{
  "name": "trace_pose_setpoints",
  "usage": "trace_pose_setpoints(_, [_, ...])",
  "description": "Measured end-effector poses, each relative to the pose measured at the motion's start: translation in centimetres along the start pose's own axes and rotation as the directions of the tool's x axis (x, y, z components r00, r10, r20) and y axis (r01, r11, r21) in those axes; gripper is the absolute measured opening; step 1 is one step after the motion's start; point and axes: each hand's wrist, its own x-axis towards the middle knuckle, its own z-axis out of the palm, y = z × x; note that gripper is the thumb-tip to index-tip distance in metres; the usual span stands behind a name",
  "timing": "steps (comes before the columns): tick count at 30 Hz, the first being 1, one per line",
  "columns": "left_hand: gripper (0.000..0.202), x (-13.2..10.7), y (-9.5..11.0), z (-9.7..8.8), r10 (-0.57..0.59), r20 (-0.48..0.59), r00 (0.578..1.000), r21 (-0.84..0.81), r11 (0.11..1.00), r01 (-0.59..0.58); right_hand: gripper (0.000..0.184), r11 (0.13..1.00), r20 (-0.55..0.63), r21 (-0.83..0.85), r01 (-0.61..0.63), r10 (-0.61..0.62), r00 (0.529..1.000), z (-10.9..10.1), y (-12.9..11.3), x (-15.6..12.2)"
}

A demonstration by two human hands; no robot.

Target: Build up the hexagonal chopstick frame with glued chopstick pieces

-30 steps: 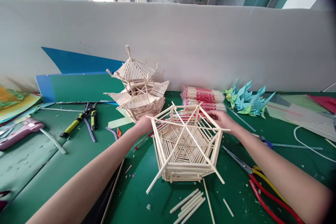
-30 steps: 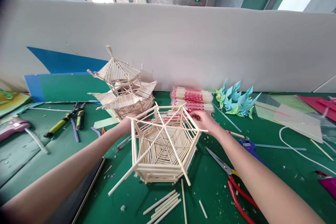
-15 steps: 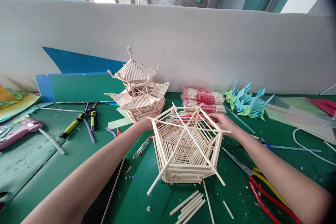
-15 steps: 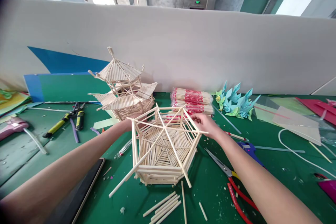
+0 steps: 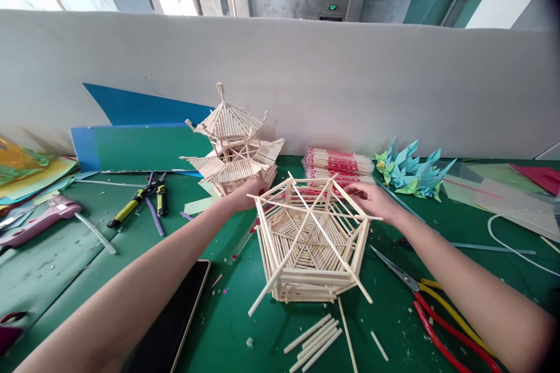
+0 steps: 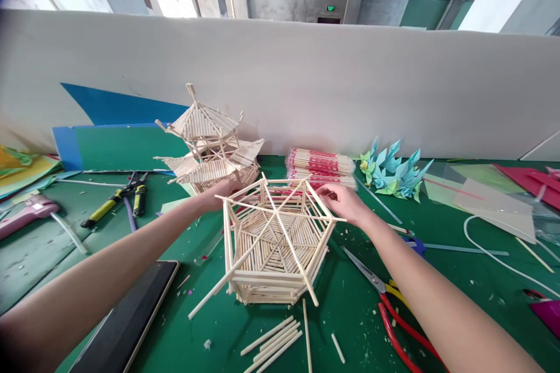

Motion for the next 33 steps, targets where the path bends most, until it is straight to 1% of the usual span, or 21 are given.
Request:
trace_pose_setpoints(3, [0.030, -0.2, 0.7, -1.1, -0.066, 0.067, 0.996, 0.078, 0.995, 0.061, 0.021, 1.000, -0.036, 0.008, 0.006, -0.005, 0.999, -0.4, -0.2, 0.1])
trace_pose_setpoints(6, [0.030, -0.7, 1.2, -1.9, -0.109, 0.093, 0.990, 0.110, 0.989, 0.099, 0.022, 1.000, -0.074, 0.028, 0.005, -0.003, 0.997, -0.7, -0.3, 0.2])
trace_pose_setpoints(14, [0.029, -1.9, 1.4, -2.8, -0.146, 0.094, 0.985, 0.075, 0.987, 0.139, 0.019, 1.000, -0.127, 0.021, 0.013, -0.010, 0.992, -1.5, -1.1, 0.0])
trace_pose_setpoints(19, [0.029, -1.9, 2.4, -3.1, -0.162, 0.091, 0.983, 0.075, 0.985, 0.155, 0.018, 0.999, -0.188, 0.030, 0.024, -0.018, 0.982, -2.5, -1.5, 0.1])
trace_pose_setpoints(24, [0.028, -2.1, 3.4, -3.7, -0.174, 0.100, 0.980, 0.128, 0.979, 0.161, 0.018, 0.999, -0.254, 0.016, 0.052, -0.046, 0.966, -3.7, -2.5, 0.4])
trace_pose_setpoints(28, [0.026, -2.2, 5.1, -5.0, -0.139, 0.050, 0.989, 0.219, 0.968, 0.125, 0.023, 0.994, -0.279, -0.024, 0.107, -0.109, 0.954, -3.9, -3.5, 0.9])
trace_pose_setpoints(30, [0.025, -2.2, 6.3, -5.6, -0.108, -0.004, 0.994, 0.281, 0.954, 0.105, 0.024, 0.988, -0.281, -0.065, 0.142, -0.155, 0.947, -3.6, -4.3, 1.2])
trace_pose_setpoints(33, [0.022, -2.0, 8.5, -6.3, -0.044, -0.095, 0.995, 0.382, 0.921, 0.077, 0.025, 0.966, -0.268, -0.159, 0.203, -0.240, 0.933, -3.0, -6.2, 1.8])
